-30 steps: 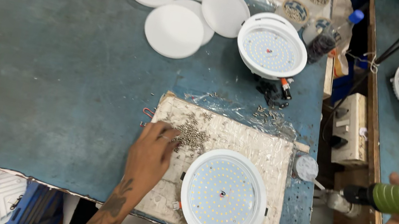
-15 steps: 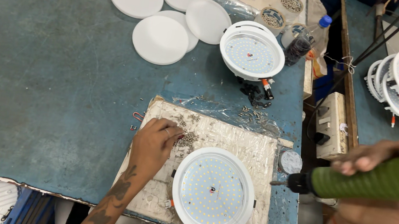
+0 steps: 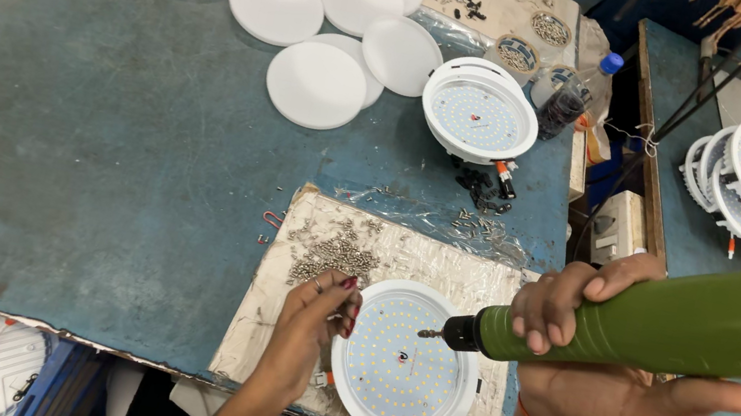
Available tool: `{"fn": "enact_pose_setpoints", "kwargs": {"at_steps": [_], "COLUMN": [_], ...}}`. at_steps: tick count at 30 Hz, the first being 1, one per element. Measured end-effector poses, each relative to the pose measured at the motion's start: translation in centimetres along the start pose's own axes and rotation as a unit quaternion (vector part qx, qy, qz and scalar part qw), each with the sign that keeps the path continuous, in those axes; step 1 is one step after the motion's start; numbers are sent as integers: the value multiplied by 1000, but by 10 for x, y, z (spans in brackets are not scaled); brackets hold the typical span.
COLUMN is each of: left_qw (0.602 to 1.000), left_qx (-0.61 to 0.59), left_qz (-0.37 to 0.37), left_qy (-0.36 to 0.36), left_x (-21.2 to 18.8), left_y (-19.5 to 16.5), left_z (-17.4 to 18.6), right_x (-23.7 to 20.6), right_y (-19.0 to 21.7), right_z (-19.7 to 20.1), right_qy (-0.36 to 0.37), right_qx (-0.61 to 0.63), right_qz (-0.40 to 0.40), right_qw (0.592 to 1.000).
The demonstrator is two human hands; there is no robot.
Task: The person uses a green electric screwdriver to fasten screws into a white circular LED light fixture on a workbench. They repeatedly pick up screws, align them, and drive them into the fixture while another worker assembles similar units nearby.
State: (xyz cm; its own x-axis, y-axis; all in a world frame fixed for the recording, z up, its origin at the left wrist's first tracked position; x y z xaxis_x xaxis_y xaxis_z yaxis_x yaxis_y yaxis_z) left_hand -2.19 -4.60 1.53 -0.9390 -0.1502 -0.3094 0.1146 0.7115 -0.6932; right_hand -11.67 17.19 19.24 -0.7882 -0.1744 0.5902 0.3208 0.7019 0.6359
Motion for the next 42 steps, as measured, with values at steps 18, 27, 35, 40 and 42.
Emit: {"fn": "enact_pose_setpoints", "kwargs": {"at_steps": [18,27,35,40,42], "left_qw": [860,842,830,821,824], "left_qx": [394,414,454,457,457], "left_qz": [-299,-333,-313,-332,-325], "left_qy": [-130,-96,-90,-80,-78], "left_x": [-42,-45,-41,-42,-42], "left_y": [-33,-31,-24,-23,-22], "left_z": [-42,-51,-49,-52,-52], "right_x": [-9,-13,-14,-15,-16], "right_y": [-15,-25,-26,-25,-26], "right_z": [-31,-28,-23,-24,-25], "right_qy": [-28,-23,-36,-33,-23], "right_qx": [-6,14,6,11,27], "right_qz": [11,13,14,11,8], "right_qw": [1000,1000,999,999,999]}}
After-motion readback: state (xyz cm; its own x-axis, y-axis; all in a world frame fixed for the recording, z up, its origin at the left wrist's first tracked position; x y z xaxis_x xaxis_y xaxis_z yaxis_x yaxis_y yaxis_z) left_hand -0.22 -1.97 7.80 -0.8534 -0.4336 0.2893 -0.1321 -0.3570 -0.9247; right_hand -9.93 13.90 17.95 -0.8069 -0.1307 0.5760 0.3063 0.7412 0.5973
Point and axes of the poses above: each hand's wrist, its own x-axis towards the middle knuckle, its own z-axis out of the back of the hand, y = z × x, the point moved 5 cm from there along x, towards the middle knuckle, and after that the axes turned 10 degrees about z, right-handed, at the moved point
